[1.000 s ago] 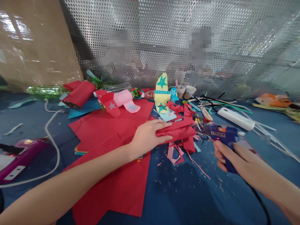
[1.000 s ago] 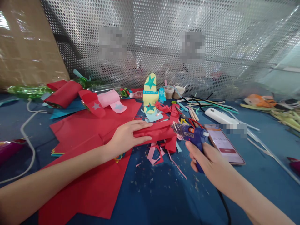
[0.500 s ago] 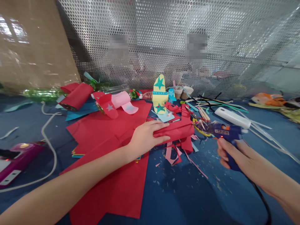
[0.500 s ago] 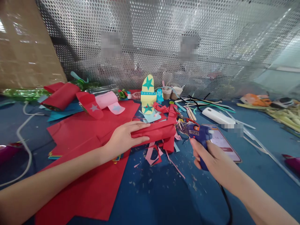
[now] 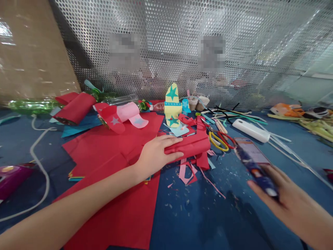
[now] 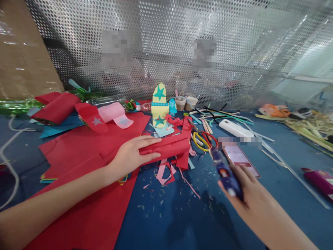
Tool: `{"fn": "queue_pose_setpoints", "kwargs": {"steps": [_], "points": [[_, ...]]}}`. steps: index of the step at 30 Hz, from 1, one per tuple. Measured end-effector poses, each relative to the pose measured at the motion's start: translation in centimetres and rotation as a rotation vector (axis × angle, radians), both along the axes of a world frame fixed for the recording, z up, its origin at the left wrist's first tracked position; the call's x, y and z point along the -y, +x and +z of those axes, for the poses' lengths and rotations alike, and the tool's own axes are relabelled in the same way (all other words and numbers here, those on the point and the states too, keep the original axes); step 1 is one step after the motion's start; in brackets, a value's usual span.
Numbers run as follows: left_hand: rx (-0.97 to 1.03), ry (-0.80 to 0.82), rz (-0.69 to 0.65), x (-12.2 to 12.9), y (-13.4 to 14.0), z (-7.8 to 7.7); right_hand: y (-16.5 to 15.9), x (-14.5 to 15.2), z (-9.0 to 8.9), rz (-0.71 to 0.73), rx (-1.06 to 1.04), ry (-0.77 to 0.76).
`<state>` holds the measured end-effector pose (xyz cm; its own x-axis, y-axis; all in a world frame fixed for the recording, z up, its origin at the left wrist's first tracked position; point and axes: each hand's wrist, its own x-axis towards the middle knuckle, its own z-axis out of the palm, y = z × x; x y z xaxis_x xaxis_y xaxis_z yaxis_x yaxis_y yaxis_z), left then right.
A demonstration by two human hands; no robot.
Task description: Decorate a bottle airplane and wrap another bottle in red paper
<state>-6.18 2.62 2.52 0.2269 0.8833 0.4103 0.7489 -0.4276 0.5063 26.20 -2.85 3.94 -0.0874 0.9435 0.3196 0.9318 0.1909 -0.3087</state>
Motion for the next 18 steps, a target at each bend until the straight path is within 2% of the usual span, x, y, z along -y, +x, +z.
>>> {"fn": "queue_pose_setpoints", "kwargs": {"steps": [3, 6, 8, 10, 12, 14, 16, 18], "points": [[0.009, 0.001, -0.001, -0.1, -0.1, -0.1, 0.1, 0.7, -2.8, 0.175, 0.222, 0.044], [0.020, 0.000, -0.007, -0.1, -0.1, -0.2, -0.1, 1.2, -3.6, 0.248, 0.352, 0.044], [0.027, -0.008, -0.012, -0.1, -0.1, -0.2, -0.1, 1.1, -2.6, 0.310, 0.354, 0.009], [0.042, -0.027, -0.012, -0.1, -0.1, 0.0, -0.3, 0.2, -0.6, 0.369, 0.294, -0.055], [0.064, -0.055, -0.004, -0.1, 0.0, 0.1, -1.2, -1.4, 1.6, 0.318, 0.216, -0.041], [0.082, -0.074, 0.004, -0.1, 0.1, 0.3, -2.8, -3.7, 3.4, 0.336, 0.144, -0.011], [0.081, -0.077, -0.001, -0.1, 0.1, 0.4, -4.5, -6.1, 4.3, 0.387, 0.103, 0.017], [0.066, -0.068, -0.011, -0.1, 0.0, 0.4, -5.9, -8.2, 4.5, 0.455, 0.092, 0.082]]}}
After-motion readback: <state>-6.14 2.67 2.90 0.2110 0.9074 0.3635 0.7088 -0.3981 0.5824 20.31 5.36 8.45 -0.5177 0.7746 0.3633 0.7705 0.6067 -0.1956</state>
